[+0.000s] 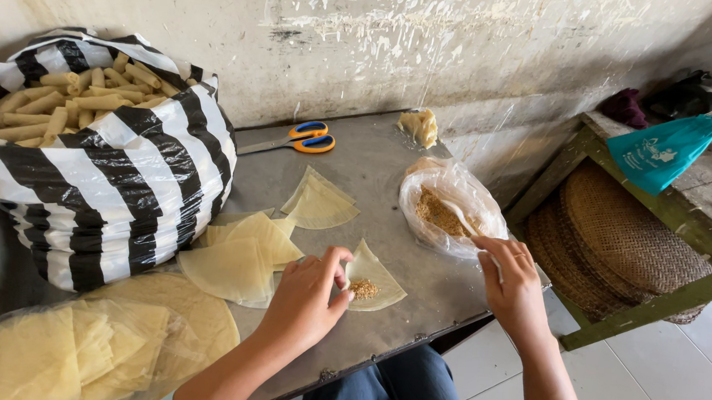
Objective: The person places a small amount of filling onto a spring roll wrapper using a spoon, and then folds the wrapper over the filling by hand.
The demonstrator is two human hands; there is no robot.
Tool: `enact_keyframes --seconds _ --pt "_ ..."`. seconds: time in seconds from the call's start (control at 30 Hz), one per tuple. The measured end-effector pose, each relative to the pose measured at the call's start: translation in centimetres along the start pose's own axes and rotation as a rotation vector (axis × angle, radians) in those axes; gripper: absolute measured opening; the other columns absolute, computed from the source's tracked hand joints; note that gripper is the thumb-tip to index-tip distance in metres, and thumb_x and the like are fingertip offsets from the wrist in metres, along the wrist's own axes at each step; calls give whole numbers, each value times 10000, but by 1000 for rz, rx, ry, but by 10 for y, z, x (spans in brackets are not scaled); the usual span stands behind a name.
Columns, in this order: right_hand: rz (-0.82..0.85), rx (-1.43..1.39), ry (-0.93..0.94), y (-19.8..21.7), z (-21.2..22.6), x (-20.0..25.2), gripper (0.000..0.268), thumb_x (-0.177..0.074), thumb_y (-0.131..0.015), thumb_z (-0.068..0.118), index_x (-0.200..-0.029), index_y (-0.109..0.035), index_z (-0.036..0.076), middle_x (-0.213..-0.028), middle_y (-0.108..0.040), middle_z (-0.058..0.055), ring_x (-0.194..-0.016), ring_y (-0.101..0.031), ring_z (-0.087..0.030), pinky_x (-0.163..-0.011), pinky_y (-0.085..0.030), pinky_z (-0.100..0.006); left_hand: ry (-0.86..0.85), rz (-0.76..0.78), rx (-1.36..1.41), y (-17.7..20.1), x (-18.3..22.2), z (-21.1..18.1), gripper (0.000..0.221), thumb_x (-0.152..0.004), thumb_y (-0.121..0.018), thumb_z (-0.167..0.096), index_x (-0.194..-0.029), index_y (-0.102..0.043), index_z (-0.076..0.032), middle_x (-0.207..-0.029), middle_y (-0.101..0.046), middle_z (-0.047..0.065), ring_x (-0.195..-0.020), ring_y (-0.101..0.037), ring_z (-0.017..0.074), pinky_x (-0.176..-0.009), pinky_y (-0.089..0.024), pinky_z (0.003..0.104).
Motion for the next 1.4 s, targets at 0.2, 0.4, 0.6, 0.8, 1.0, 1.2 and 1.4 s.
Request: enact_keyframes --seconds 0.2,0.4,0.6,0.8,1.0,1.2,1.4 --pt "-38 236 96 7 38 3 511 -843 -716 358 -1232 -685 29 -1216 -649 -210 -1101 -582 -307 -983 -471 -473 42 100 1 -4 0 1 560 -717 -868 -181 -1159 -529 -125 -919 -706 3 -955 -635 241 -924 -410 452" --pt "273 -83 6 -53 75 21 275 -928 -700 307 -1053 -672 64 -1031 -678 -104 -1024 -648 -251 -891 -532 -390 112 182 91 -7 -2 12 487 -675 -884 -166 -1068 -600 -123 -970 -744 0 -996 -643 230 -947 -425 424" --pt "403 -95 -19 -72 90 3 250 -856 -770 232 -957 -612 67 -868 -664 -113 -882 -662 -289 -749 -513 -424 209 266 50 -11 -5 23 239 -715 -873 -198 -923 -760 -164 -885 -743 10 -921 -631 212 -892 -479 360" --pt "263 -354 -106 -72 99 -1 236 -860 -728 136 -1040 -607 42 -906 -708 -113 -834 -716 -253 -725 -573 -360 46 168 -19 -8 -7 10 131 -732 -846 -197 -829 -782 -136 -876 -763 -22 -908 -626 229 -900 -445 401" --pt "311 -414 -28 -74 123 1 200 -924 -679 93 -1111 -638 35 -956 -715 -115 -892 -716 -274 -780 -567 -377 50 160 -34 -8 -6 11 117 -755 -830 -201 -833 -779 -130 -879 -763 -20 -922 -630 233 -922 -444 405" --pt "331 -370 205 -65 146 -3 194 -902 -730 162 -1065 -709 60 -1033 -739 -84 -977 -689 -285 -869 -536 -399 65 120 -15 -5 -6 12 99 -780 -807 -179 -847 -769 -117 -848 -769 4 -928 -644 236 -924 -442 412" --pt "304 -171 291 -72 152 3 196 -862 -712 115 -1048 -709 51 -1032 -715 -80 -974 -666 -269 -844 -524 -393 154 134 24 -10 -5 23 118 -848 -766 -175 -920 -727 -90 -821 -769 26 -889 -668 229 -942 -462 402"
Point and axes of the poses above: each hand's wrist, its own x-axis away from the middle knuckle, its own y-axis out of the back of the hand, z = x × y, the point moved 10 cm from there along -x, towards the middle knuckle
